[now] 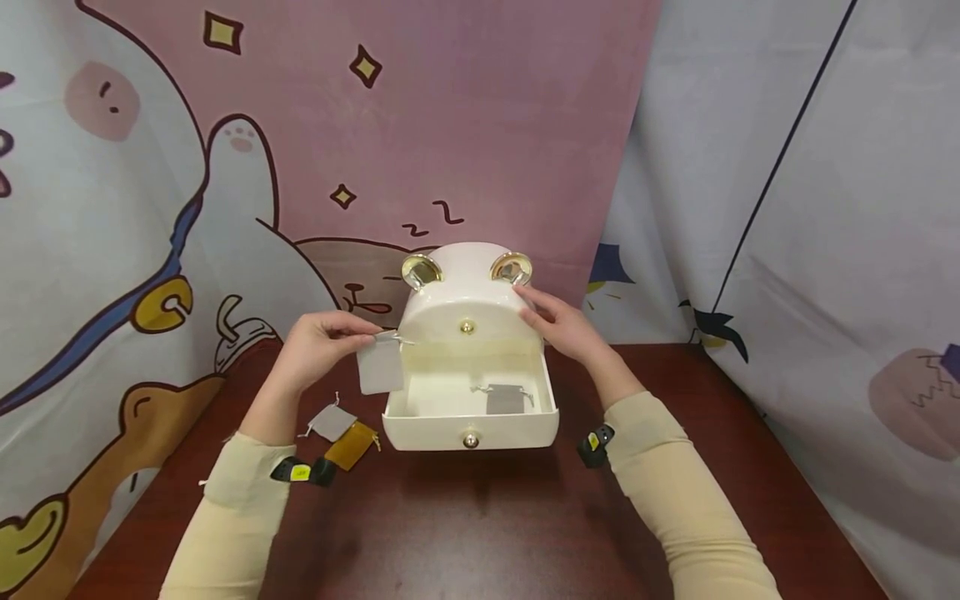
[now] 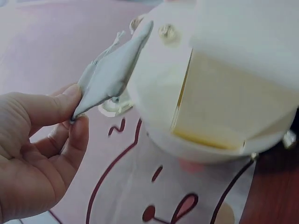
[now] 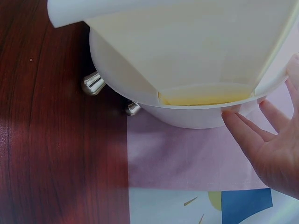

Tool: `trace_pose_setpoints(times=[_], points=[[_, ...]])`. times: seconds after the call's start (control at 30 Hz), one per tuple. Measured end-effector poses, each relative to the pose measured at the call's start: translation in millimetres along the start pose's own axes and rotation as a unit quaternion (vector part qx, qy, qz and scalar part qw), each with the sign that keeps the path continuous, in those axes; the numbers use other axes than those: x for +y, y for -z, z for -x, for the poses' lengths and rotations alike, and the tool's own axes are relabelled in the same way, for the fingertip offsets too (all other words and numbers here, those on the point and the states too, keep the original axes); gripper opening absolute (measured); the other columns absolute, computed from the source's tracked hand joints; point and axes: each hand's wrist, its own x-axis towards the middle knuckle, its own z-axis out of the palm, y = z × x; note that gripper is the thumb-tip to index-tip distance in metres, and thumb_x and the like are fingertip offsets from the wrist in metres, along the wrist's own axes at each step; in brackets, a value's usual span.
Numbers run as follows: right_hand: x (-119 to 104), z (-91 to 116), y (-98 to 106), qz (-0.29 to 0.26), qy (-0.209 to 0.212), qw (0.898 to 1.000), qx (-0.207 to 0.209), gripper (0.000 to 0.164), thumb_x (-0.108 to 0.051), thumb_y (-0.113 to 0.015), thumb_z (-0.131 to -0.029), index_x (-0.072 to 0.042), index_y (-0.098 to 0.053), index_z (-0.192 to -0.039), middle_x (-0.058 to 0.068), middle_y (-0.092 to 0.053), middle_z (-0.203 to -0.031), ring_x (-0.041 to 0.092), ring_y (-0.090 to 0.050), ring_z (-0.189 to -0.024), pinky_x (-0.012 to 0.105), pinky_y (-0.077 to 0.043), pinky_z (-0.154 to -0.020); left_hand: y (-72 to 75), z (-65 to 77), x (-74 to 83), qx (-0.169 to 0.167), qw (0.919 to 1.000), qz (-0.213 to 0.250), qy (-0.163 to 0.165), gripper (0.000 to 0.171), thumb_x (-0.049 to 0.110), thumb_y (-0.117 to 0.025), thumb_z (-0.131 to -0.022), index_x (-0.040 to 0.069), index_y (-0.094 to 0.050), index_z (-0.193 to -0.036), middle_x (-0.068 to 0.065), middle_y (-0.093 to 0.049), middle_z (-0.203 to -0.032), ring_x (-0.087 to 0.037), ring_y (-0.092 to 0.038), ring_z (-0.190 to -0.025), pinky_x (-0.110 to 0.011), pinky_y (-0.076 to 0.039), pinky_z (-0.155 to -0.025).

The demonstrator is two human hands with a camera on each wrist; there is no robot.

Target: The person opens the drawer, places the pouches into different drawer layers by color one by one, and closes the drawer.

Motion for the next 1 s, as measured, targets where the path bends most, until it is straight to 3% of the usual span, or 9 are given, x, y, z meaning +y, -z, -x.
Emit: trace_pose_setpoints(times=[0.27,0.67,1.0], points=[[1.2,0.4,-0.3,-0.002,0.001,1.0,0.0,0.059,-0.042,-0.052,-0.102,-0.027,-0.034,-0.156,0.009,-0.029,-0.16,0.041,-0.041,-0.135,0.057,-0.046,-0.096,-26.3,-9.0,16.2,-0.001,0.9997,0.013,-0.02,0.012,0.008,-0.078,-0.085,0.008,-0.08,-0.097,-0.006,-0.072,-0.095,-0.021,-0.06,-0.077,-0.031,-0.053,-0.068],[2.7,-1.1,0.0,-0.005,0.012,1.0,-0.001,0.058,-0.038,-0.052,-0.103,-0.025,-0.034,-0.156,0.01,-0.028,-0.16,0.041,-0.041,-0.135,0.058,-0.044,-0.098,-65.9,-19.7,29.8,-0.016,0.9985,0.006,-0.052,0.008,0.006,-0.08,-0.082,0.008,-0.081,-0.09,-0.002,-0.074,-0.09,-0.015,-0.065,-0.084,-0.028,-0.052,-0.073],[2.3,-0.6,-0.4,-0.013,0.004,1.0,-0.001,0.058,-0.04,-0.052,-0.103,-0.026,-0.034,-0.156,0.009,-0.029,-0.16,0.041,-0.045,-0.132,0.057,-0.048,-0.093,-75.6,-17.0,29.3,-0.057,0.9956,-0.003,-0.074,0.017,0.005,-0.075,-0.087,0.007,-0.078,-0.103,-0.006,-0.073,-0.099,-0.021,-0.065,-0.09,-0.029,-0.055,-0.075]])
